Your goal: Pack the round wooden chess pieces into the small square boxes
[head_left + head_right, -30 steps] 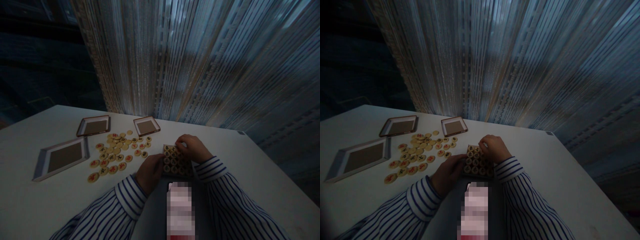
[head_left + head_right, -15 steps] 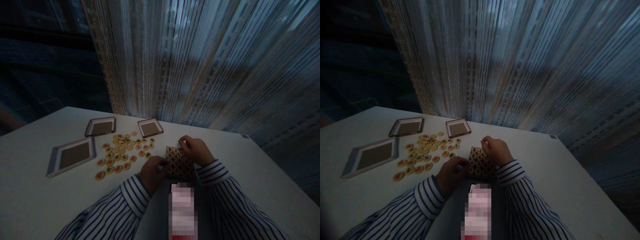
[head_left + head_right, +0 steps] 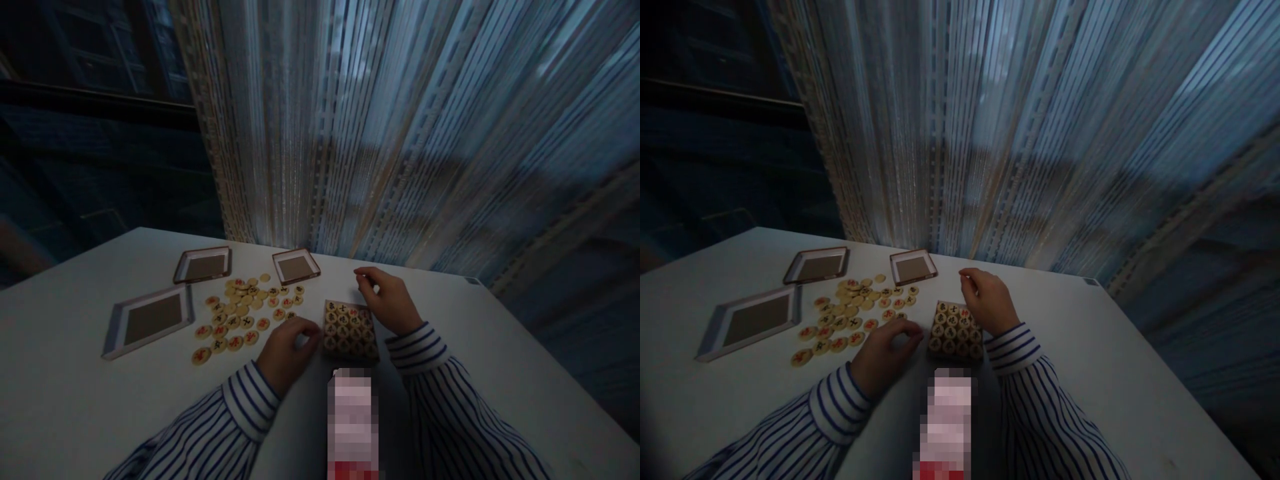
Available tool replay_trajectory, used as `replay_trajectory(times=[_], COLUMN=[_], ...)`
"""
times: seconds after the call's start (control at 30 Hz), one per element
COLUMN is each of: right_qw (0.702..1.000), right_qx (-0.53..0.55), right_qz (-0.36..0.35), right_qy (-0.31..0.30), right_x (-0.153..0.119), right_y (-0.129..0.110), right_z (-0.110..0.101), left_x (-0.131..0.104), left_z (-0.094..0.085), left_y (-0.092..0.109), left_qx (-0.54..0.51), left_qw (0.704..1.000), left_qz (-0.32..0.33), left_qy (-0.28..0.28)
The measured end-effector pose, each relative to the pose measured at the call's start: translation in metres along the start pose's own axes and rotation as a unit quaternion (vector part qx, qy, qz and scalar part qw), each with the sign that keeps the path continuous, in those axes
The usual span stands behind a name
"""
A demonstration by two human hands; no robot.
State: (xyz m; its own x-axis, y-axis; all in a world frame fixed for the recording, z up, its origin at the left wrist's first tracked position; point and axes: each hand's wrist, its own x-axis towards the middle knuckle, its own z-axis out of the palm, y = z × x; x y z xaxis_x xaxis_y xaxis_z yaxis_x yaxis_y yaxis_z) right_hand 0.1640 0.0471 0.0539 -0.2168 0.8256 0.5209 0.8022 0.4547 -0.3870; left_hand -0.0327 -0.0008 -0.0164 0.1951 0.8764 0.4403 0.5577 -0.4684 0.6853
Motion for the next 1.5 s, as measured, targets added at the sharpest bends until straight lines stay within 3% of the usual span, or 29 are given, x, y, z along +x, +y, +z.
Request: replay_trajectory(times=[0.17,0.37,0.5,0.67,0.8,1.03,1.5], right_qw=[0.999,0.999,0.998,0.992,0.989,0.991,0.989], right_qx=[0.036,0.023,-0.005,-0.033,-0.031,-0.007,-0.018], right_qz=[-0.007,-0.031,-0.051,-0.074,-0.081,-0.083,-0.096], right_qy=[0.007,-0.012,-0.035,-0.098,-0.119,-0.104,-0.113], right_x=[-0.001,-0.004,-0.007,-0.005,0.004,0.02,0.023], right_y=[-0.005,-0.011,-0.017,-0.03,-0.044,-0.061,-0.041], right_z=[-0.002,0.001,0.01,0.022,0.027,0.033,0.046], left_x=[0.001,0.002,-0.001,0.013,0.034,0.058,0.083], left_z=[-0.029,-0.065,-0.079,-0.089,-0.09,-0.076,-0.059], left_y=[-0.007,-0.029,-0.043,-0.042,-0.04,-0.047,-0.061], left_qx=[0.018,0.056,0.069,0.145,0.207,0.317,0.359], left_qw=[1.0,0.995,0.991,0.985,0.974,0.938,0.914], left_qz=[-0.017,-0.071,-0.099,-0.094,-0.087,-0.116,-0.155], left_qy=[0.004,0.033,0.048,0.023,-0.034,-0.081,-0.11])
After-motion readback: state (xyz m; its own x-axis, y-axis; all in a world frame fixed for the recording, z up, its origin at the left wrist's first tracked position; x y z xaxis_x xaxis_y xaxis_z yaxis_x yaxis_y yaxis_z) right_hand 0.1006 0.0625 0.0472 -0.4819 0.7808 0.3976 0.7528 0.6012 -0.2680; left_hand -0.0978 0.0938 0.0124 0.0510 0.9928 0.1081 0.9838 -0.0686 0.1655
